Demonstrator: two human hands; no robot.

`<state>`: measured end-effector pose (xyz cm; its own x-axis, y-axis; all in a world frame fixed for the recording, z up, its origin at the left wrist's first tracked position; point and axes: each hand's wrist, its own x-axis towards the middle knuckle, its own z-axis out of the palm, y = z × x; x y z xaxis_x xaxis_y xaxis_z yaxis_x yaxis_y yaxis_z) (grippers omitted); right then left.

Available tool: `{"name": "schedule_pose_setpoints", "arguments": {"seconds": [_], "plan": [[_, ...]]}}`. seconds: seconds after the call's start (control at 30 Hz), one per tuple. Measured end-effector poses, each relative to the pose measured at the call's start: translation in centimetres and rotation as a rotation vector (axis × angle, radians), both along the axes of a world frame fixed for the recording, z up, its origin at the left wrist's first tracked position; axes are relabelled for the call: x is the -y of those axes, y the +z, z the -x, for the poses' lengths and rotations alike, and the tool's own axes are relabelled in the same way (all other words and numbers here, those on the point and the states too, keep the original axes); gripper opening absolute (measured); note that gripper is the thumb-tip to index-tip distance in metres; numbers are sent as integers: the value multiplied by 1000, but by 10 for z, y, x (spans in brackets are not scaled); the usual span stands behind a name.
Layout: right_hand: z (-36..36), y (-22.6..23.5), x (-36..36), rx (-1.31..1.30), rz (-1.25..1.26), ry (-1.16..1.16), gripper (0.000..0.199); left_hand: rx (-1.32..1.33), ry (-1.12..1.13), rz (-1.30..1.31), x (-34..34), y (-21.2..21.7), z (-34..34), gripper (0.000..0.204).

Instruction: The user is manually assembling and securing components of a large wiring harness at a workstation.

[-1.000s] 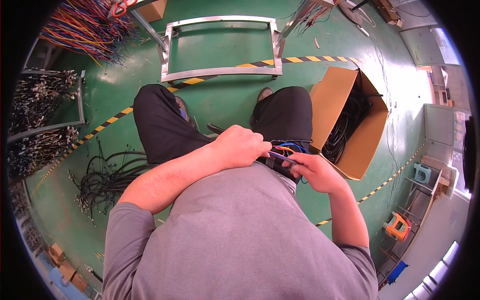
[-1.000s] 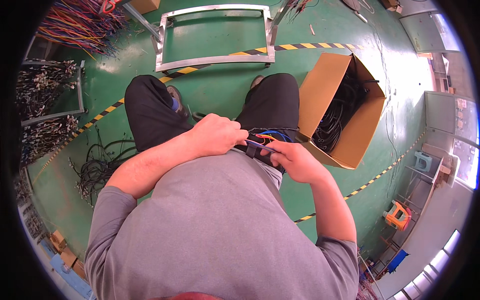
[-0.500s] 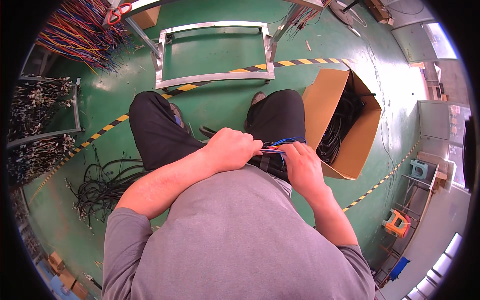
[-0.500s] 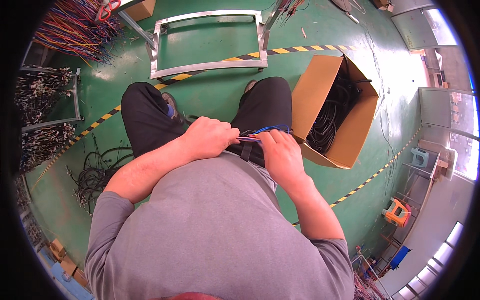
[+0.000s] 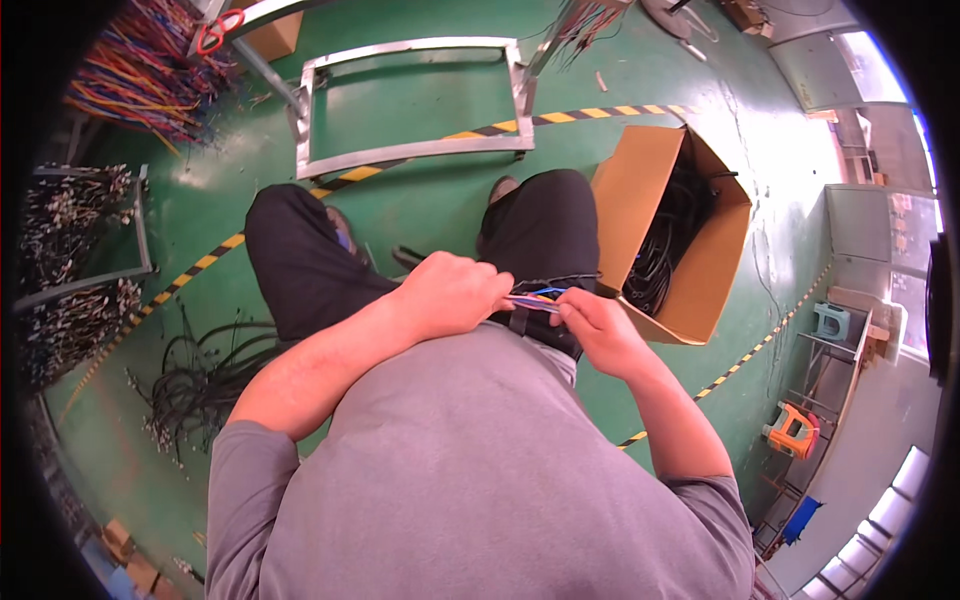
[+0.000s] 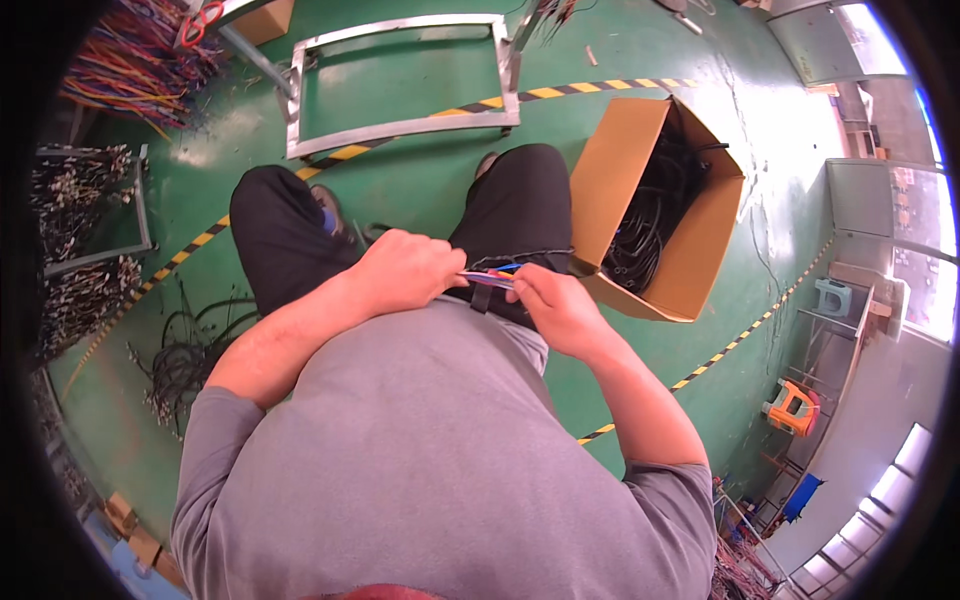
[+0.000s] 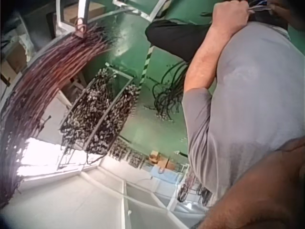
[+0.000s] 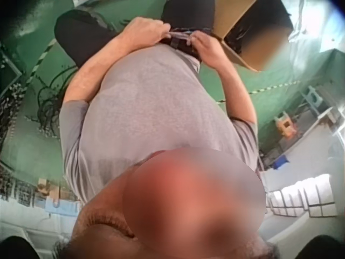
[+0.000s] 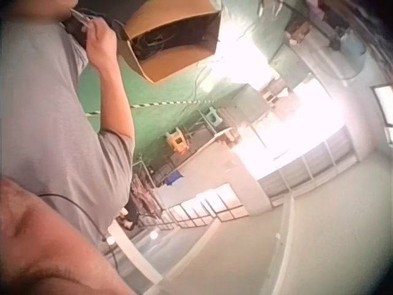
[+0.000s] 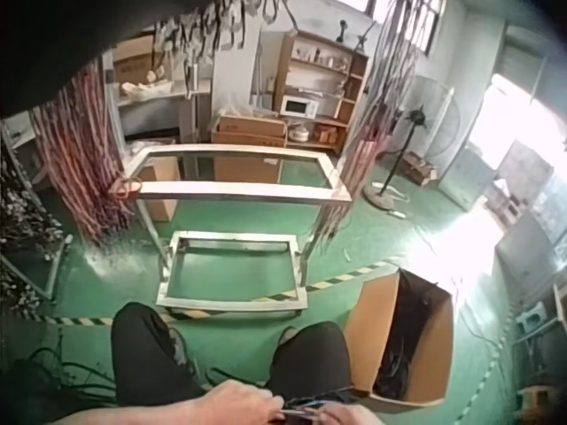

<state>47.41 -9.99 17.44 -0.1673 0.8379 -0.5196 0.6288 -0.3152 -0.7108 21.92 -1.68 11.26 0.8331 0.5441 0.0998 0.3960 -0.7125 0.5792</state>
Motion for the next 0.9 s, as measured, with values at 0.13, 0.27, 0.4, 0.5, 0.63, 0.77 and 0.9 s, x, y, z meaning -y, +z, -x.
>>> {"name": "schedule_pose_setpoints", "arguments": {"seconds": [0.13,0.27,0.4,0.5,0.63,0.77,0.9], "plan": [[15,13,-2,56,-136,53,21,42,-15,55,-2,0,0,32],[33,-6,-9,79,-289,36,18,27,-37,51,-2,-1,-2,33],[18,1,-16,-37,-164,-73,16,112,30,138,0,0,2,28],[7,6,-17,-189,90,-180,17,223,82,154,1,-4,3,22],[17,-2,-7,27,-186,195,18,157,31,118,1,-6,2,16],[32,2,-9,228,-293,263,20,135,16,118,0,-5,1,18],[24,8,-13,3,-149,127,20,282,35,199,-1,-9,1,21]]}}
